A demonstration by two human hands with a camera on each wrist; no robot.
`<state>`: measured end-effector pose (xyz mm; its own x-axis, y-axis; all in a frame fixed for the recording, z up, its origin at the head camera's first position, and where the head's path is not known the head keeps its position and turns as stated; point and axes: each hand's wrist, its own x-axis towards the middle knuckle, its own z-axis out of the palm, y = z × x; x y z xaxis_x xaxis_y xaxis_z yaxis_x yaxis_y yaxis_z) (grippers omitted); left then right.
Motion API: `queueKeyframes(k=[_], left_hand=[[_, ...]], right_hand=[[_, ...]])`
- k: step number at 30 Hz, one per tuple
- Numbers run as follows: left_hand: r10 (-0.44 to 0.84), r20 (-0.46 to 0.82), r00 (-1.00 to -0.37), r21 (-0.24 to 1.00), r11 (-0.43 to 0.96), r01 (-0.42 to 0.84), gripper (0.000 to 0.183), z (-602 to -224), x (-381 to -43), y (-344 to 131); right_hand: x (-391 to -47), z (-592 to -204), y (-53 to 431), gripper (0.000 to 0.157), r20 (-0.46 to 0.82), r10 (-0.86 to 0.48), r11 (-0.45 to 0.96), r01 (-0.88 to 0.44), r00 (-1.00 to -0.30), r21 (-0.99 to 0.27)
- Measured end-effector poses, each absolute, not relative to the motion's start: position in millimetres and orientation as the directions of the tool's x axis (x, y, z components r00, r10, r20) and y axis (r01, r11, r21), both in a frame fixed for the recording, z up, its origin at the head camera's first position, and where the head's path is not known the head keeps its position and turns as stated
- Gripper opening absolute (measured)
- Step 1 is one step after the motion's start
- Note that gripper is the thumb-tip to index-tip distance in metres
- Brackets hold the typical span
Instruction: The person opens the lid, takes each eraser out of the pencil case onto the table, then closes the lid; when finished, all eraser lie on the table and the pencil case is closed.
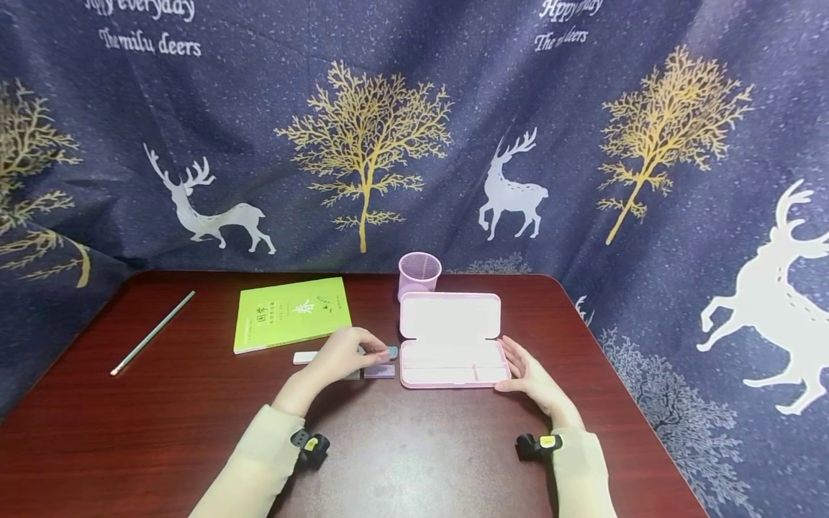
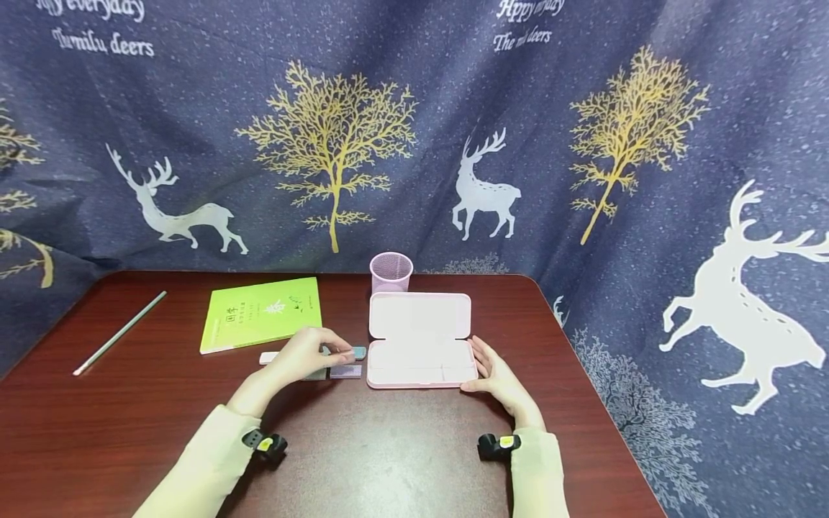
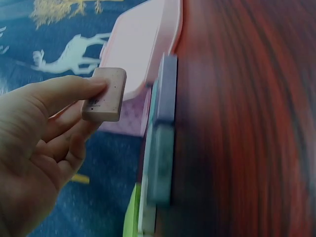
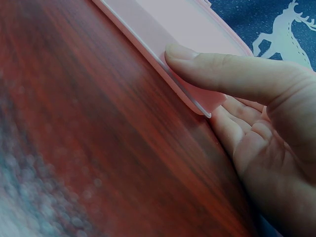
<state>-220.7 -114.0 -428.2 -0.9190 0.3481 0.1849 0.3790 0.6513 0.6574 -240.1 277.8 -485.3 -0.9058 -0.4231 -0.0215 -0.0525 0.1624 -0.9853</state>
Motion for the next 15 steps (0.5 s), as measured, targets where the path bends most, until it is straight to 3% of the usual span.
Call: queueKeyframes(k=[15], left_hand=[[0.354, 0.140, -0.925, 0.701, 0.624, 0.345, 0.018, -433, -219, -180]], right_hand=[[-240, -486, 278, 0.102, -0.021, -0.421, 0.157, -0.050, -0.907, -0.986]])
